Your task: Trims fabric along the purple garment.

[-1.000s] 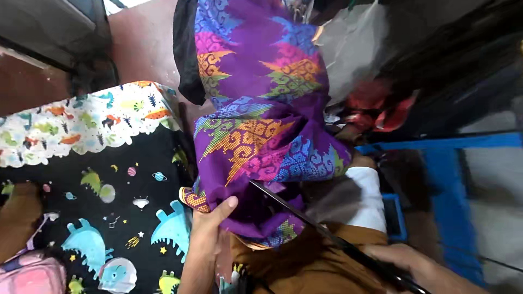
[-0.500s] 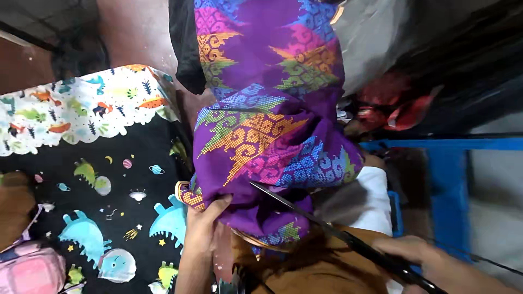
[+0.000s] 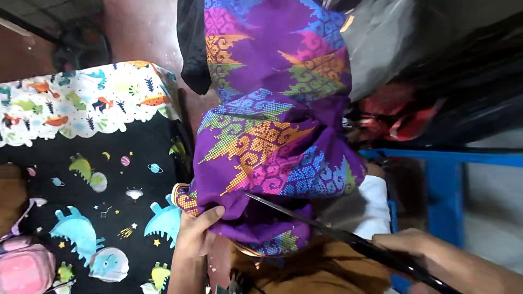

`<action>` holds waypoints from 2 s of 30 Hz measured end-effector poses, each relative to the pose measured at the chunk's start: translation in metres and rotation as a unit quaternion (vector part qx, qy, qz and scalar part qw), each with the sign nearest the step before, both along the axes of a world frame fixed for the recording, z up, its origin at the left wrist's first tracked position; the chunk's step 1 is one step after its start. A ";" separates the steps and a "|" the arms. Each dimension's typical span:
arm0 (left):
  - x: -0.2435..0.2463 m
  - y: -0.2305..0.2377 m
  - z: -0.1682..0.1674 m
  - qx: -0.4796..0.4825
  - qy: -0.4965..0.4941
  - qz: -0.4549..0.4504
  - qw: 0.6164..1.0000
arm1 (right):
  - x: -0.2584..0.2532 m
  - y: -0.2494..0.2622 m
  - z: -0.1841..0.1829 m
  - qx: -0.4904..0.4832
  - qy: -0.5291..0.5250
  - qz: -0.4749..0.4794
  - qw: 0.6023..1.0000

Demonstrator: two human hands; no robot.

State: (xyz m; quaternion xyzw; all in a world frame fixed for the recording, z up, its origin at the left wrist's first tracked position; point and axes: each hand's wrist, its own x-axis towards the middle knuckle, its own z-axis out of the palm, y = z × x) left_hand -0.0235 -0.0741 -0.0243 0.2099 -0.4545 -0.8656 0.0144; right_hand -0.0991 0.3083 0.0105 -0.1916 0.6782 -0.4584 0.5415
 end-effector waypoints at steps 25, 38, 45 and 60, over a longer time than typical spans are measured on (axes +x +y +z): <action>0.008 -0.011 0.014 -0.123 0.050 -0.056 0.990 | -0.115 -0.056 -0.008 -0.017 0.021 0.213 0.977; 0.009 -0.016 0.014 -0.136 0.071 -0.067 0.986 | -0.118 -0.050 0.003 -0.019 0.154 0.191 0.969; 0.016 -0.004 0.021 -0.008 0.030 -0.020 0.999 | -0.083 -0.031 0.023 0.018 0.171 0.168 0.971; 0.053 0.053 0.021 0.049 0.000 -0.012 0.999 | 0.105 0.007 0.049 0.047 0.094 -0.082 0.991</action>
